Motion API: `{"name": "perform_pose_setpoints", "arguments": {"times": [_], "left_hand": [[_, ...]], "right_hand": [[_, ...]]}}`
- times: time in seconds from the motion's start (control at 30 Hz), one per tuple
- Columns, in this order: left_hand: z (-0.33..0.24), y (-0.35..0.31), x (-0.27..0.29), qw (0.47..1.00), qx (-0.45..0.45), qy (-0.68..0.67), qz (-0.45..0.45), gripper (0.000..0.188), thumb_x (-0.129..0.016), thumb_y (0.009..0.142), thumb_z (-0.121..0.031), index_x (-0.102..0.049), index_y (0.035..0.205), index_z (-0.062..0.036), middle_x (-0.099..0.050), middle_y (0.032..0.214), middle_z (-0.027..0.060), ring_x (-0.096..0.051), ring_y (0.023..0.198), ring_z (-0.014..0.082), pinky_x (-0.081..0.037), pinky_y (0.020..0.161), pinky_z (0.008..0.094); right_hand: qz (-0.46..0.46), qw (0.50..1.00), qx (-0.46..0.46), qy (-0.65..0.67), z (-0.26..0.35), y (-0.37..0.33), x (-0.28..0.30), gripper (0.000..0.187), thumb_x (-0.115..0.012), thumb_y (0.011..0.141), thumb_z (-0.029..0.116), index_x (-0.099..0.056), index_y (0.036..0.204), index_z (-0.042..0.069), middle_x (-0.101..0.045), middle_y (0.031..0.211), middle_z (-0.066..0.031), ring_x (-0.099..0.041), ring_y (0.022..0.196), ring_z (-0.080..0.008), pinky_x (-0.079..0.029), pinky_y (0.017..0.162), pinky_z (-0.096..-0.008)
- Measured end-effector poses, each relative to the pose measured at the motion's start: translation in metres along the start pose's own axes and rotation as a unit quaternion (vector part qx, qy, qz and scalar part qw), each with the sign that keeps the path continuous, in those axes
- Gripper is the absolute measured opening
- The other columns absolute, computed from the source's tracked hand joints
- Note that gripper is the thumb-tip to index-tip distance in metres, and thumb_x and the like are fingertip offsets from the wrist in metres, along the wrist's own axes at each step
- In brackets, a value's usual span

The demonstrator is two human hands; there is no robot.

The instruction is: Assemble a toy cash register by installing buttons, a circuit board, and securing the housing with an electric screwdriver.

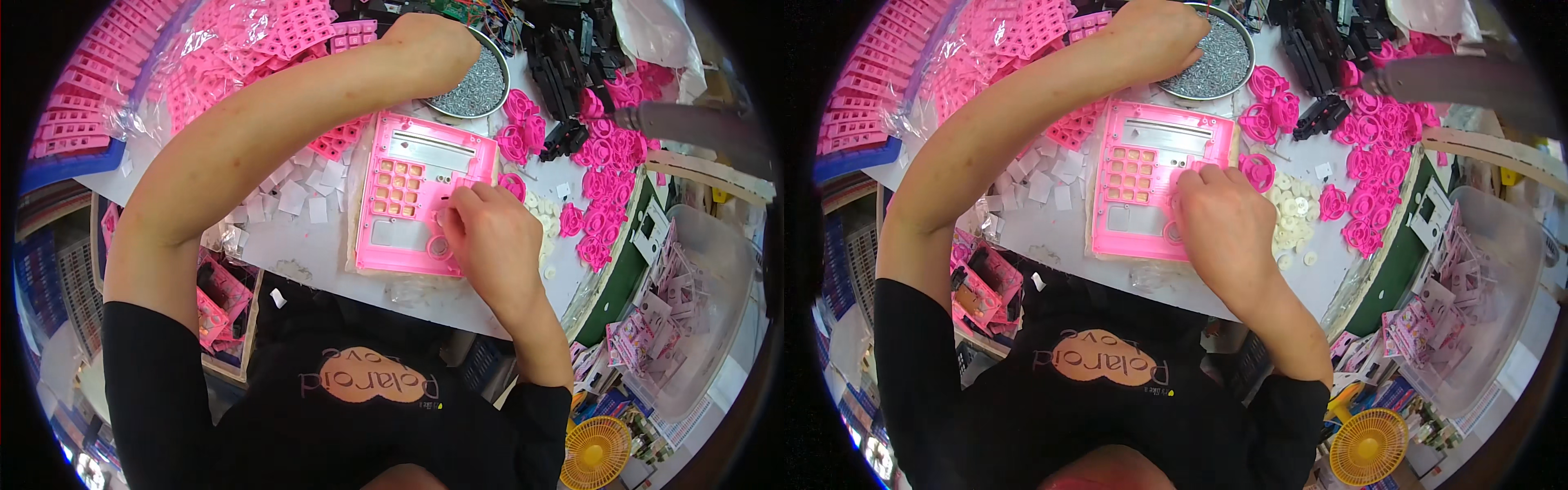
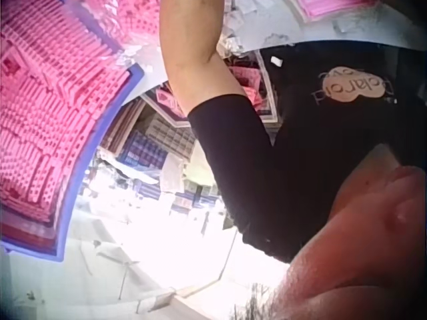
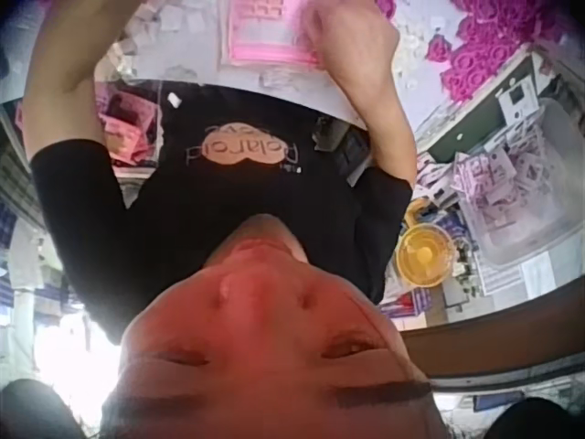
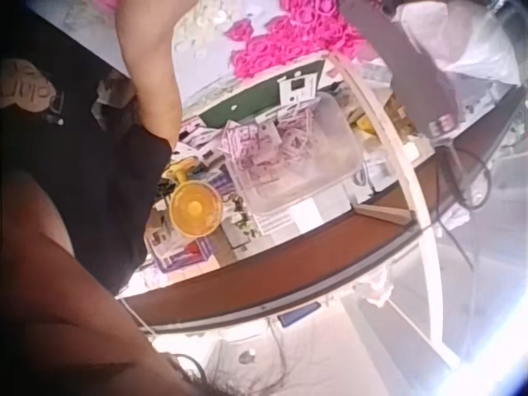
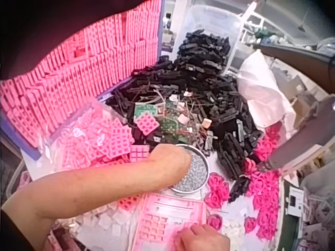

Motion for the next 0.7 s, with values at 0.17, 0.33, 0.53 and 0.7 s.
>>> {"name": "perform_pose_setpoints", "arguments": {"times": [0.17,0.33,0.53,0.7], "left_hand": [[-0.001,-0.004,0.001,1.0,-0.017,-0.009,-0.02,0.022,-0.061,0.079,-0.006,-0.076,0.094,-0.0021,-0.074,0.096,0.0178,-0.073,0.087,0.0353,-0.059,0.071,0.0472],[0.001,-0.003,-0.002,1.0,-0.009,-0.004,-0.023,0.022,-0.061,0.079,-0.006,-0.076,0.094,-0.0021,-0.074,0.096,0.0175,-0.073,0.088,0.036,-0.059,0.071,0.0472],[0.003,0.001,-0.008,1.0,-0.024,-0.001,-0.011,0.023,-0.061,0.079,-0.006,-0.076,0.096,-0.0023,-0.074,0.097,0.0182,-0.073,0.088,0.0351,-0.059,0.071,0.0466],[0.001,0.003,-0.018,0.999,-0.033,0.003,0.003,0.022,-0.06,0.081,-0.008,-0.076,0.096,-0.0038,-0.074,0.096,0.0169,-0.073,0.088,0.0337,-0.06,0.072,0.0452]], "right_hand": [[-0.075,0.995,0.016,0.057,-0.008,-0.01,-0.005,0.011,-0.071,0.083,0.015,-0.064,0.08,0.007,-0.062,0.077,-0.0067,-0.063,0.076,-0.0247,-0.051,0.061,-0.0384],[-0.075,0.996,-0.022,0.035,-0.005,-0.011,-0.011,0.013,-0.071,0.082,0.014,-0.061,0.079,0.006,-0.061,0.075,-0.0097,-0.063,0.071,-0.0276,-0.05,0.058,-0.0406],[-0.035,0.993,-0.079,0.078,-0.008,-0.006,-0.018,0.015,-0.07,0.081,0.012,-0.057,0.085,0.004,-0.063,0.07,-0.0123,-0.064,0.063,-0.0336,-0.049,0.054,-0.0455],[-0.084,0.976,-0.124,0.156,-0.023,-0.01,0.0,0.023,-0.075,0.081,0.012,-0.056,0.092,0.004,-0.053,0.055,-0.0068,-0.054,0.047,-0.0199,-0.041,0.046,-0.0355]]}}
Point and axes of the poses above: each hand's wrist, its own y-axis towards the middle knuckle, its own x-axis out of the back of the hand, z = x × y, the point moved 5 cm from there along y, towards the middle knuckle
